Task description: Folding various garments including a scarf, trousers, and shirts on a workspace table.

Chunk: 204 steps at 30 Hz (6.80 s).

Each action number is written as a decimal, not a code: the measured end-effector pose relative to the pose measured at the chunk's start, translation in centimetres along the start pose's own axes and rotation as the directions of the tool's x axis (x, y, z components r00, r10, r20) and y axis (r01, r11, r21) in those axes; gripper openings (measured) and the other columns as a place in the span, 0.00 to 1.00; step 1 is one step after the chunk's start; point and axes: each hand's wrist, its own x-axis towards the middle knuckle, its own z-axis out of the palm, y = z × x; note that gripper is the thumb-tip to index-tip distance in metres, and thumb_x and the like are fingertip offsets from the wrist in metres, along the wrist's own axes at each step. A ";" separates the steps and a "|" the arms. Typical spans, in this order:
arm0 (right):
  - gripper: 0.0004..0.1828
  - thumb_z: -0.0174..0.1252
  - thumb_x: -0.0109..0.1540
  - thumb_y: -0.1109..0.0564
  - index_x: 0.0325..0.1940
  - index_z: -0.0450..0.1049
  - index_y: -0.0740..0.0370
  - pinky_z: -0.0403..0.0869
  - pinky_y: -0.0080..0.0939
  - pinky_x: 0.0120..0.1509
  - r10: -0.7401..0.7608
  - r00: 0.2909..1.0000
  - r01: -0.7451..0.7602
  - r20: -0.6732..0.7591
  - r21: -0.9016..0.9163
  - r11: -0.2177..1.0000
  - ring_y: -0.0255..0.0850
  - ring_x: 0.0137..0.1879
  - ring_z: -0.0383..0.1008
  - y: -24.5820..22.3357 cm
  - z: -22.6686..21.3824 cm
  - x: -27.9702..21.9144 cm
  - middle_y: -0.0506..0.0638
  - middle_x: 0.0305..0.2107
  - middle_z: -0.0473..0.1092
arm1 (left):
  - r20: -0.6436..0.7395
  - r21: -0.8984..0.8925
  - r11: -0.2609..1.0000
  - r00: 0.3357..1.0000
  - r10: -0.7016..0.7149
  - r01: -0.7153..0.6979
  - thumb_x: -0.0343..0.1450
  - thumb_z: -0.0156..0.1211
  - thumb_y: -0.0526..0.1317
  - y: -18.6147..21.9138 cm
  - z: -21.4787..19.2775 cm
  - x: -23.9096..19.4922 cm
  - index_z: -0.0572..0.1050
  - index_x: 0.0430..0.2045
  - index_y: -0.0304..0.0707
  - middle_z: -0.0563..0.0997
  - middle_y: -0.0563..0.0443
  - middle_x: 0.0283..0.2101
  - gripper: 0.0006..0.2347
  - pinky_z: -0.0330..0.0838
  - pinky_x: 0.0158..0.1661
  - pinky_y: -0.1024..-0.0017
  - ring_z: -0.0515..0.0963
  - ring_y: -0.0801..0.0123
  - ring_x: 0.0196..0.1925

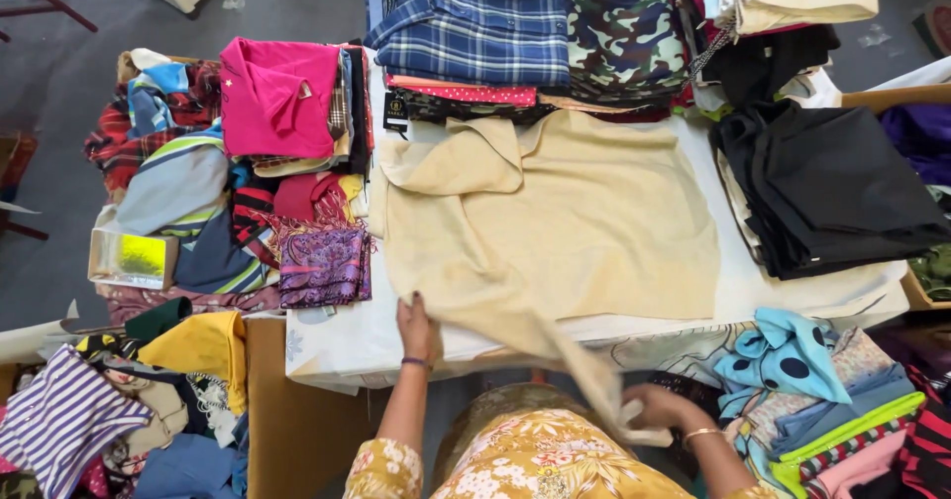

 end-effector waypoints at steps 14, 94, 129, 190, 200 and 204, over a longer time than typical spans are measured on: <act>0.35 0.68 0.59 0.33 0.53 0.76 0.67 0.72 0.56 0.43 0.054 0.118 -0.223 -0.992 0.026 0.974 0.60 0.41 0.75 0.4 -13.4 2.0 0.64 0.40 0.72 | -0.120 -0.096 0.965 0.960 -0.253 0.243 0.75 0.61 0.44 -4.7 -10.4 6.5 0.77 0.43 0.32 0.78 0.54 0.37 0.12 0.70 0.39 0.73 0.74 0.76 0.37; 0.03 0.59 0.67 0.57 0.44 0.76 0.56 0.71 0.51 0.53 -0.607 0.368 0.292 -0.704 -0.532 0.795 0.55 0.46 0.74 -24.2 -39.8 13.9 0.55 0.38 0.76 | -0.062 -0.258 0.910 0.945 0.320 -0.325 0.72 0.50 0.25 29.1 10.2 22.7 0.76 0.48 0.39 0.80 0.54 0.44 0.14 0.77 0.44 0.76 0.79 0.74 0.42; 0.36 0.39 0.66 0.29 0.76 0.57 0.40 0.43 0.76 0.74 -0.557 0.507 0.010 -0.658 -0.642 0.767 0.50 0.79 0.47 -13.7 -26.8 15.8 0.51 0.75 0.51 | -0.350 0.744 0.662 0.897 0.269 0.092 0.69 0.63 0.52 2.9 1.4 17.1 0.74 0.53 0.32 0.79 0.29 0.51 0.25 0.71 0.54 0.56 0.78 0.42 0.55; 0.42 0.50 0.65 0.30 0.78 0.60 0.53 0.38 0.81 0.74 -0.364 0.500 0.062 -0.786 -0.387 0.920 0.63 0.82 0.41 -15.3 -29.0 18.0 0.60 0.78 0.48 | -0.089 0.929 0.367 0.942 0.325 -0.039 0.65 0.67 0.37 5.8 2.0 -3.0 0.72 0.58 0.42 0.67 0.34 0.61 0.24 0.72 0.55 0.57 0.74 0.41 0.57; 0.33 0.62 0.61 0.43 0.69 0.70 0.54 0.51 0.69 0.78 -0.580 0.362 0.258 -0.730 -0.520 0.814 0.62 0.80 0.53 -19.0 -24.9 14.2 0.60 0.75 0.57 | -0.340 0.920 0.347 0.809 0.479 0.181 0.71 0.61 0.43 10.2 -1.1 -0.6 0.78 0.36 0.45 0.81 0.45 0.47 0.06 0.76 0.39 0.51 0.81 0.43 0.38; 0.24 0.63 0.66 0.46 0.64 0.73 0.53 0.72 0.50 0.73 -0.657 0.505 0.483 -0.560 -0.447 0.753 0.50 0.65 0.73 -21.0 -22.7 12.9 0.51 0.61 0.70 | -0.250 0.954 0.271 0.832 0.495 0.126 0.76 0.58 0.44 16.3 4.9 -3.2 0.77 0.31 0.42 0.81 0.43 0.34 0.08 0.75 0.35 0.52 0.82 0.45 0.33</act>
